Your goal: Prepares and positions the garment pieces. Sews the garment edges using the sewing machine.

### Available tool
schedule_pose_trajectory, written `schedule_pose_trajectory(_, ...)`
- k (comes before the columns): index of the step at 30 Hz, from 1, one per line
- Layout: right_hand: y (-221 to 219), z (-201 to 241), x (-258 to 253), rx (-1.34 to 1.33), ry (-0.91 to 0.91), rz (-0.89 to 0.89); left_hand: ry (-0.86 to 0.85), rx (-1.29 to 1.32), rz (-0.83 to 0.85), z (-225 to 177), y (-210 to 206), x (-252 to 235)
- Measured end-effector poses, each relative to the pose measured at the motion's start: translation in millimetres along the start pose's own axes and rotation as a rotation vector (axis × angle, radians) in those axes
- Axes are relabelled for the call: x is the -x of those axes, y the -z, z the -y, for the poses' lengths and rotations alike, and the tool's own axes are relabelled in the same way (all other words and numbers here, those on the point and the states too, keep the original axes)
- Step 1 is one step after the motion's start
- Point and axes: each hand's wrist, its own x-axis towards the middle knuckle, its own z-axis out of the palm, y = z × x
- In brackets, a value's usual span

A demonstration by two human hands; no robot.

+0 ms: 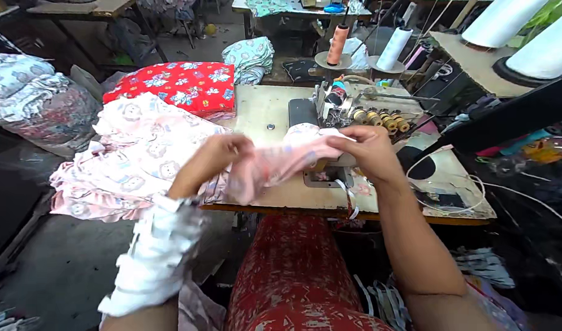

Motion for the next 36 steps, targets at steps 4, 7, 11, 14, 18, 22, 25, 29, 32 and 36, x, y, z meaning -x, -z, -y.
schedule_pose_trajectory(4,-29,-2,-17,-0.062,-0.095,-0.158,-0.041,0.115,-0.454,-29,-47,-21)
schedule_pose_trajectory(7,-35,-4,-23,-0.164,-0.136,-0.243,-0.023,0.393,-0.338,-49,-143,-26)
schedule_pose_trajectory(11,-36,-2,-20,-0.217,-0.135,-0.287,0.062,0.192,-0.588,-23,-176,-72)
schedule_pose_trajectory(14,-34,-7,-13,-0.279,-0.167,-0.319,-0.041,0.282,-0.704,-6,-176,-90)
schedule_pose_trajectory(18,-24,-16,-5,-0.344,-0.205,-0.218,0.088,1.231,-0.426,-4,-130,-64)
schedule_pose_trajectory(22,-6,-20,8,-0.275,-0.33,0.107,-0.189,1.176,0.299,-35,-43,2)
schedule_pose_trajectory(25,-15,-12,27,-0.379,-0.293,0.128,-0.34,0.672,0.733,-71,-27,7)
schedule_pose_trajectory(29,-34,19,87,-0.192,-0.158,0.238,-0.183,0.491,0.578,-75,-42,9)
schedule_pose_trajectory(32,-33,17,122,-0.039,-0.166,0.232,-0.145,0.411,0.537,-72,-43,15)
schedule_pose_trajectory(36,-21,18,130,0.116,-0.124,0.268,-0.086,0.358,0.653,-75,-47,21)
